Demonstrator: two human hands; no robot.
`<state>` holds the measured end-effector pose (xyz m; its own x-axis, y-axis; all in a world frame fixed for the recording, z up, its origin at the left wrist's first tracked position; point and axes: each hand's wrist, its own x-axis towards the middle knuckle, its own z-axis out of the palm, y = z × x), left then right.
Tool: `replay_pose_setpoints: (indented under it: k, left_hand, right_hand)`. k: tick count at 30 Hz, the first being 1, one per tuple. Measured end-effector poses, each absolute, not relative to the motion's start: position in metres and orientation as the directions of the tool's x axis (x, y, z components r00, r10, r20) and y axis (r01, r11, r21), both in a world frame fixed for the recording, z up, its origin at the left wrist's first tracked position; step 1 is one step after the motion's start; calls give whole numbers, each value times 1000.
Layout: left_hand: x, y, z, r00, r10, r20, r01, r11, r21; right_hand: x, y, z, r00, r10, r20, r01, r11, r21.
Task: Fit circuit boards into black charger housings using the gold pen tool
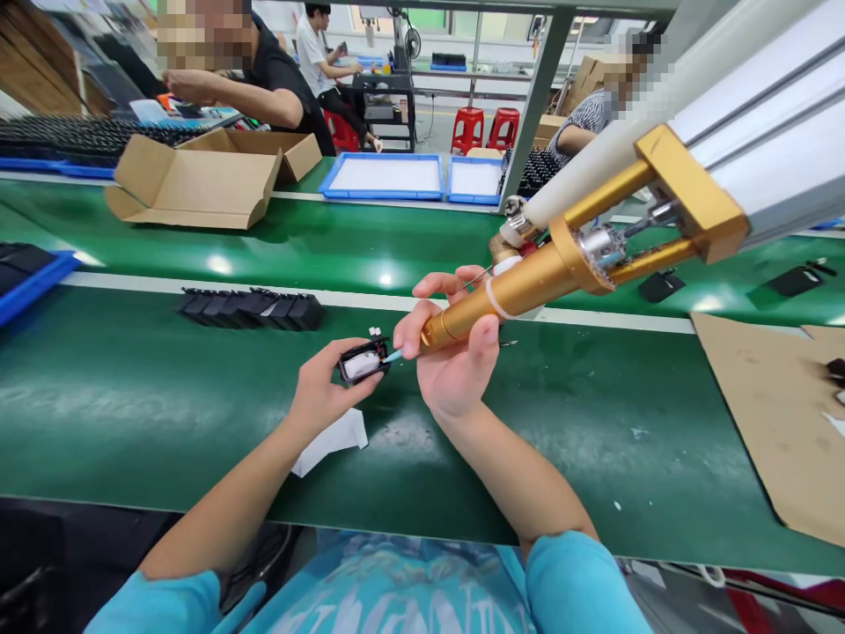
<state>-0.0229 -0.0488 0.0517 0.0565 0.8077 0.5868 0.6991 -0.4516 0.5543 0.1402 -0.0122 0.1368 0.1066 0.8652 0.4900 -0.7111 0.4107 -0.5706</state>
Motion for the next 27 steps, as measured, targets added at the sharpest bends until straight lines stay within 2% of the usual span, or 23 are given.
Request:
replay_pose_setpoints:
  k: [7, 13, 23, 27]
  left_hand:
    - [-21, -57, 60, 39, 793, 609, 695, -459, 553]
    - [-18, -60, 66, 63, 772, 633, 728, -469, 500]
    - [-17, -61, 68, 57, 780, 623, 746, -448, 493]
    - [-14, -58, 62, 48, 823, 567, 740, -410, 533]
  right_hand:
    - [141, -12, 137, 124, 874, 470, -695, 415, -587]
    - [140, -15, 139, 142, 859, 492, -669, 449, -592]
    - [139, -17, 141, 147, 869, 473, -645, 446, -621]
    - [139, -20, 143, 156, 876, 456, -651, 438, -620]
